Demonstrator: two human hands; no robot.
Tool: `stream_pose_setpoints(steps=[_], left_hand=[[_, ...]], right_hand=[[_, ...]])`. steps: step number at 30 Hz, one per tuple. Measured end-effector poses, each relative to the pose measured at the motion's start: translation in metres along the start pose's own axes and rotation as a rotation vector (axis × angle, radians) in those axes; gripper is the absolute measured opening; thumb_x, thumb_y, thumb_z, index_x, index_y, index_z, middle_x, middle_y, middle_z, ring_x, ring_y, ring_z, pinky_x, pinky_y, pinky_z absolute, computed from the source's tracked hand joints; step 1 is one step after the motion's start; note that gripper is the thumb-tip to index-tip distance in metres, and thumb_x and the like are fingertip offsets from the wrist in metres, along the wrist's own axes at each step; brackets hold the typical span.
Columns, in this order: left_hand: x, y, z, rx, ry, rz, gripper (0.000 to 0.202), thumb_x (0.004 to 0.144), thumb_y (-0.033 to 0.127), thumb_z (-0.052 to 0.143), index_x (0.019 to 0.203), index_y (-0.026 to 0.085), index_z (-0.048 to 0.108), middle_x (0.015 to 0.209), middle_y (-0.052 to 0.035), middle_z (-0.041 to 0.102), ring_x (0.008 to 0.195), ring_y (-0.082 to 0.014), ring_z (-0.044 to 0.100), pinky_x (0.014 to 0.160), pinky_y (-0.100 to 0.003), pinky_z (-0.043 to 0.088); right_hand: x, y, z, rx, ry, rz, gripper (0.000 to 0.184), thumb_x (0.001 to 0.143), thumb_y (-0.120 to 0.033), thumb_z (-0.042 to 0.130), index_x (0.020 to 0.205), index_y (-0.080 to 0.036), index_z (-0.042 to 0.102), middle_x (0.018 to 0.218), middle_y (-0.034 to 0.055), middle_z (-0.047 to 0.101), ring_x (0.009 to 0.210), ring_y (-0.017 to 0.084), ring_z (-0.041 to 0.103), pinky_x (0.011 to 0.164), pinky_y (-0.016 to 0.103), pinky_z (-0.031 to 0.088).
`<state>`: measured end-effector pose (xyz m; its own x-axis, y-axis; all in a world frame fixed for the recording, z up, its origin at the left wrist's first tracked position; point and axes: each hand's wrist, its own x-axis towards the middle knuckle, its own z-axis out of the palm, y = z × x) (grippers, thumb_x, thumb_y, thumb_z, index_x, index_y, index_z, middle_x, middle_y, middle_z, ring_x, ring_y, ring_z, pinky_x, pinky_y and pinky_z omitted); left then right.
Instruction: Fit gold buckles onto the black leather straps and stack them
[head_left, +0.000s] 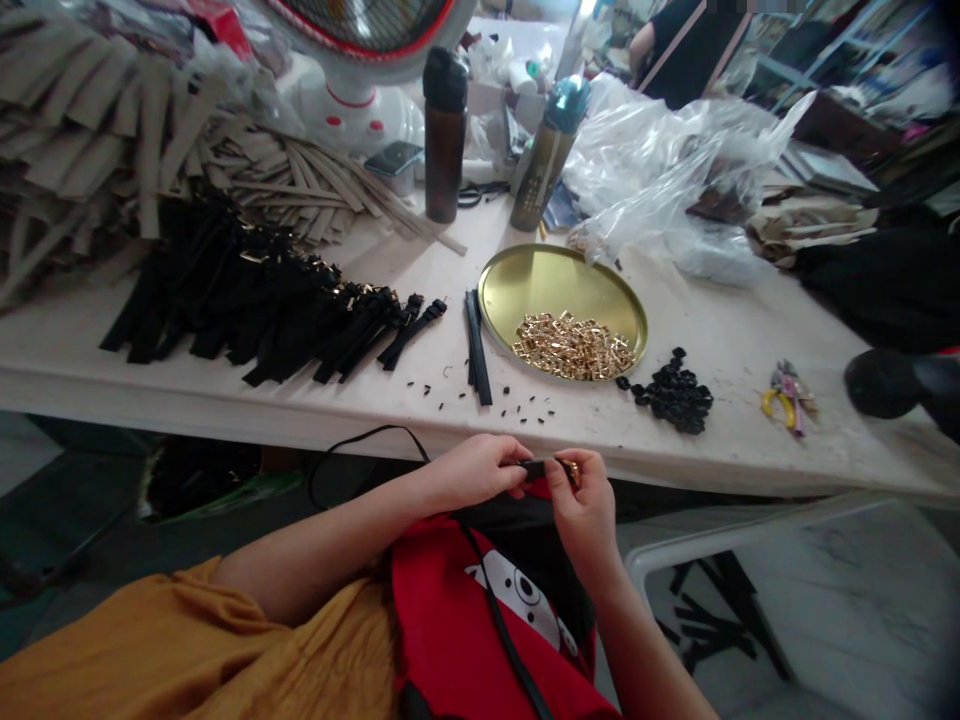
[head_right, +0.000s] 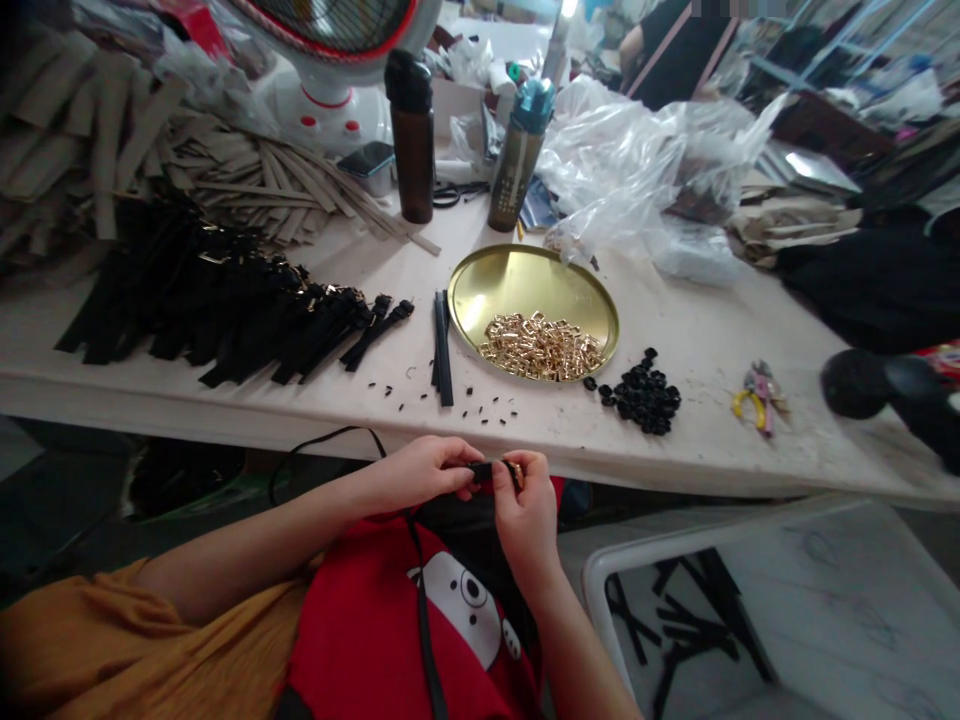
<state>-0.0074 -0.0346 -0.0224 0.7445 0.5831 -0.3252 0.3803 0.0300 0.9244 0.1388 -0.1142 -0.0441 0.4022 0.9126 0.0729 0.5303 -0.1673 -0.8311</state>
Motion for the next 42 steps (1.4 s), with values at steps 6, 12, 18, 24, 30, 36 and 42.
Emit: stream_pose_setpoints(steps=[6,12,18,24,30,36,42], left_hand=[[-0.001,-0.001,0.001,-0.109,-0.021,-0.034,0.035,0.074,0.024,0.049,0.107,0.011,0.053,0.097,-0.0087,0.065,0.062,-0.0113,0.06,0.058,-0.023,0.047],[0.002,-0.005,0.007,0.077,0.153,-0.042,0.041,0.07,0.029,0.058,0.108,0.013,0.053,0.093,-0.0087,0.066,0.077,-0.0173,0.061,0.073,-0.029,0.047],[0.002,-0.004,-0.004,-0.057,-0.028,-0.071,0.026,0.075,0.026,0.05,0.096,0.01,0.055,0.085,-0.0073,0.066,0.059,-0.0113,0.059,0.055,-0.022,0.045],[-0.001,0.002,0.002,0.149,-0.024,-0.046,0.023,0.075,0.025,0.049,0.092,0.014,0.059,0.079,-0.0034,0.067,0.06,-0.0118,0.06,0.058,-0.021,0.044],[-0.006,0.002,0.003,0.119,-0.063,-0.007,0.028,0.078,0.021,0.043,0.101,0.014,0.058,0.087,-0.0045,0.066,0.066,-0.0117,0.06,0.063,-0.021,0.045],[-0.012,0.005,-0.001,0.066,-0.095,0.022,0.032,0.077,0.018,0.041,0.107,0.013,0.052,0.084,-0.0039,0.065,0.058,-0.0095,0.056,0.055,-0.019,0.043],[-0.012,0.007,-0.001,0.138,-0.136,-0.017,0.022,0.08,0.026,0.038,0.087,0.014,0.056,0.074,-0.0014,0.065,0.05,-0.009,0.052,0.046,-0.019,0.037]], right_hand=[[0.001,0.002,0.004,0.127,0.018,0.134,0.021,0.077,-0.039,0.053,0.081,-0.019,0.048,0.064,-0.0026,0.047,0.057,0.013,0.046,0.055,0.026,0.039],[-0.001,0.011,0.009,0.407,-0.072,0.342,0.026,0.077,-0.046,0.052,0.084,-0.021,0.047,0.059,-0.0061,0.044,0.051,0.011,0.043,0.049,0.024,0.036],[-0.001,0.01,0.004,0.26,-0.14,0.136,0.018,0.077,-0.037,0.055,0.083,-0.021,0.051,0.066,-0.0024,0.052,0.058,0.013,0.049,0.056,0.026,0.039],[-0.001,0.009,-0.005,0.118,-0.324,-0.008,0.009,0.078,-0.03,0.052,0.079,-0.022,0.053,0.067,-0.0015,0.055,0.06,0.014,0.05,0.057,0.026,0.04],[-0.002,0.01,-0.006,0.064,-0.288,-0.03,0.008,0.079,-0.029,0.051,0.079,-0.021,0.052,0.069,-0.0003,0.056,0.062,0.015,0.052,0.06,0.027,0.041],[-0.005,0.008,-0.006,0.283,-0.395,0.052,0.014,0.08,-0.031,0.051,0.089,-0.021,0.052,0.074,-0.0003,0.056,0.062,0.013,0.052,0.057,0.025,0.043],[-0.011,0.006,-0.007,0.331,-0.334,0.123,0.018,0.08,-0.035,0.051,0.09,-0.021,0.053,0.068,-0.0023,0.052,0.057,0.012,0.048,0.053,0.024,0.04]])
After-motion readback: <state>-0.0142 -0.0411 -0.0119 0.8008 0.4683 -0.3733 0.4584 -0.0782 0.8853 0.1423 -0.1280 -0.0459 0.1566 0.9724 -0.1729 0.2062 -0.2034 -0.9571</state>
